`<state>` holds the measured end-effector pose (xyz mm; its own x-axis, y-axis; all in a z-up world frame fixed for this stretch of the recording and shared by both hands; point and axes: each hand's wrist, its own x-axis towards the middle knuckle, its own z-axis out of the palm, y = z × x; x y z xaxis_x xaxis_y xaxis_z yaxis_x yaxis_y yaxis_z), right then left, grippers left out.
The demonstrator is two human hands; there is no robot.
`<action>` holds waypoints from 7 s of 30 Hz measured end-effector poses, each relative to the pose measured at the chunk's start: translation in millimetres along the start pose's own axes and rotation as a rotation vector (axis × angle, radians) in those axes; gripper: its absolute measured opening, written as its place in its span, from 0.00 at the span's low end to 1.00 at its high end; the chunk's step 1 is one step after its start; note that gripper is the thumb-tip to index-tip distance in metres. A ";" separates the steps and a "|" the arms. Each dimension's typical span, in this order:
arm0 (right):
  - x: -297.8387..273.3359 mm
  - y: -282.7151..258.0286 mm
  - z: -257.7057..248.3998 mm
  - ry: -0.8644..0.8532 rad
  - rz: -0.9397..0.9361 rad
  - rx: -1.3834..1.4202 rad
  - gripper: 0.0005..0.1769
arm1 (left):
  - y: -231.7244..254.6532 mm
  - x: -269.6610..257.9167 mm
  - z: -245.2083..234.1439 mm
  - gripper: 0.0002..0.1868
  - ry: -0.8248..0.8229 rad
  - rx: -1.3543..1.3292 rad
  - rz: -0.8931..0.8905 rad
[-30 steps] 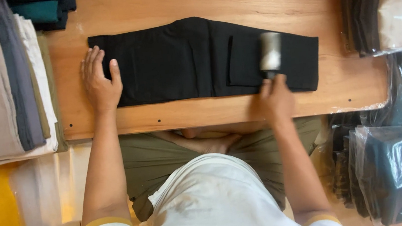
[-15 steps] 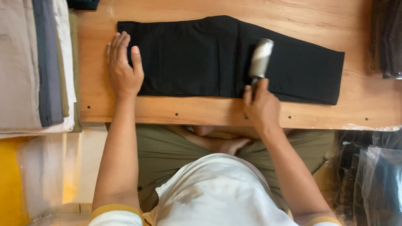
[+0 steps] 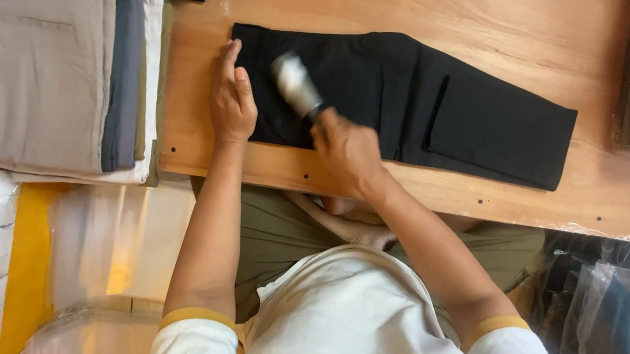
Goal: The person uses a lint roller to remove lint from a pair of black trousers and then folds them neatly on a wooden board.
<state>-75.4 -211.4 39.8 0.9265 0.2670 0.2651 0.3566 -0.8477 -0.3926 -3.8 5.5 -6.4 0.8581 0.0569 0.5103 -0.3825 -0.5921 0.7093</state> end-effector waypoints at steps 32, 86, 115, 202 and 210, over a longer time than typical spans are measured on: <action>-69.4 79.4 -60.3 0.021 0.427 -0.151 0.15 | 0.2 2.9 5.7 0.21 0.026 0.180 0.019; -129.3 146.5 -68.9 0.236 0.711 -0.071 0.24 | -5.4 4.0 10.3 0.19 0.099 0.382 0.189; -98.5 147.0 -20.3 0.121 0.501 -0.265 0.24 | -16.0 9.3 13.3 0.20 0.067 0.510 0.127; -121.4 200.8 -49.3 0.642 0.935 1.091 0.04 | 112.9 -14.1 149.9 0.35 -0.363 0.217 -0.390; -112.9 186.5 -77.6 0.711 0.927 1.146 0.03 | 100.7 -8.9 160.5 0.38 -0.355 -0.090 -0.636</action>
<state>-122.9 -435.2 4.9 0.7393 -0.6369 -0.2185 -0.0593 0.2615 -0.9634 5.0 -183.7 -17.6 0.9771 0.0944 -0.1905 0.2125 -0.4625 0.8608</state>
